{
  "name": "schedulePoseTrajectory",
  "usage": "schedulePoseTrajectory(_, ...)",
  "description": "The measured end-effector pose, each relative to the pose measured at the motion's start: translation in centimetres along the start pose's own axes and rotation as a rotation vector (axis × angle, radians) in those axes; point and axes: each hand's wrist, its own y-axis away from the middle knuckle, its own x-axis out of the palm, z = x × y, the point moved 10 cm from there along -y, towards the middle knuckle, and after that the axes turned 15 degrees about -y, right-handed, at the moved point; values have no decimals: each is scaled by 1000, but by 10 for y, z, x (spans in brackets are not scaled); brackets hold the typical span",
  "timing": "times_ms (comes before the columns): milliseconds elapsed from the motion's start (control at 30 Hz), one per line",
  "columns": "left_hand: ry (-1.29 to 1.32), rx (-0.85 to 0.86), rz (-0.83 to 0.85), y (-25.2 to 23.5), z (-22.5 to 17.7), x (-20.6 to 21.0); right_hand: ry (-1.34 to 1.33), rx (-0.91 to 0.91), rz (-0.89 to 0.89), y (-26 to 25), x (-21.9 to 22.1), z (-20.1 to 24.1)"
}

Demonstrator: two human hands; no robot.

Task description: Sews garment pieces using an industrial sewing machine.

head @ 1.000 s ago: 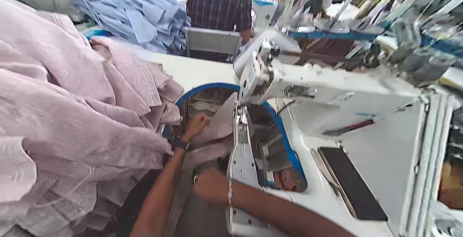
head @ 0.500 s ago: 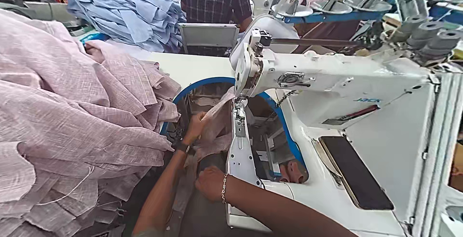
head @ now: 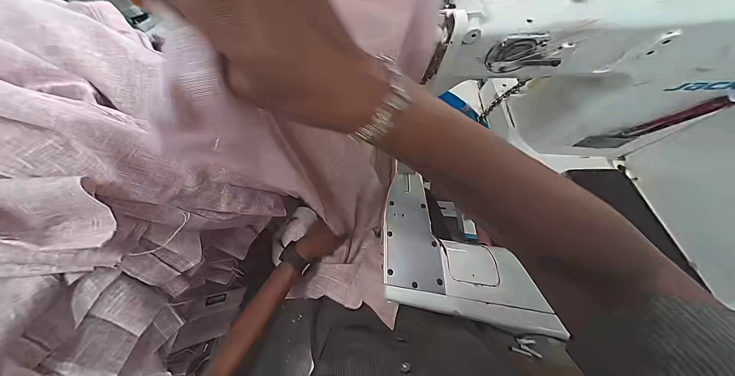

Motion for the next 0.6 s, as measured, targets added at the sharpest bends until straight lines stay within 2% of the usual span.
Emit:
schedulePoseTrajectory(33,-51,-27,218,-4,-5,23,-28,61,184,-1,16,-5)
schedulePoseTrajectory(67,-36,-14,267,3,-15,8,-76,100,321,14,27,-6)
schedulePoseTrajectory(100,96,18,150,25,-25,-28,-181,132,397,46,37,1)
schedulePoseTrajectory(167,553,130,-345,92,-32,-117,-420,247,527,136,51,30)
schedulePoseTrajectory(233,917,285,-883,152,-36,-190,-563,499,737,223,75,48)
schedulePoseTrajectory(267,1084,354,-1048,175,-42,-209,-612,678,877,258,96,48)
schedulePoseTrajectory(300,1188,447,-1079,187,-56,-218,-661,815,888,277,117,45)
schedulePoseTrajectory(333,1087,739,-874,186,-75,-216,-753,862,714,280,131,40)
schedulePoseTrajectory(367,971,890,-722,181,-100,-212,-908,839,427,271,134,36)
schedulePoseTrajectory(400,856,876,-725,177,-125,-214,-1107,766,83,257,123,32)
schedulePoseTrajectory(433,775,759,-842,175,-138,-222,-1285,680,-217,246,98,26)
schedulePoseTrajectory(467,748,658,-1015,177,-132,-237,-1398,570,-420,239,57,18)
schedulePoseTrajectory(500,731,611,-1133,183,-111,-258,-1424,456,-542,241,6,10)
schedulePoseTrajectory(533,664,621,-1143,190,-79,-281,-1367,405,-639,256,-42,0)
schedulePoseTrajectory(567,571,644,-1096,202,-41,-300,-1328,424,-709,276,-69,-11)
schedulePoseTrajectory(600,558,546,-1145,218,0,-314,-1318,477,-737,294,-70,-20)
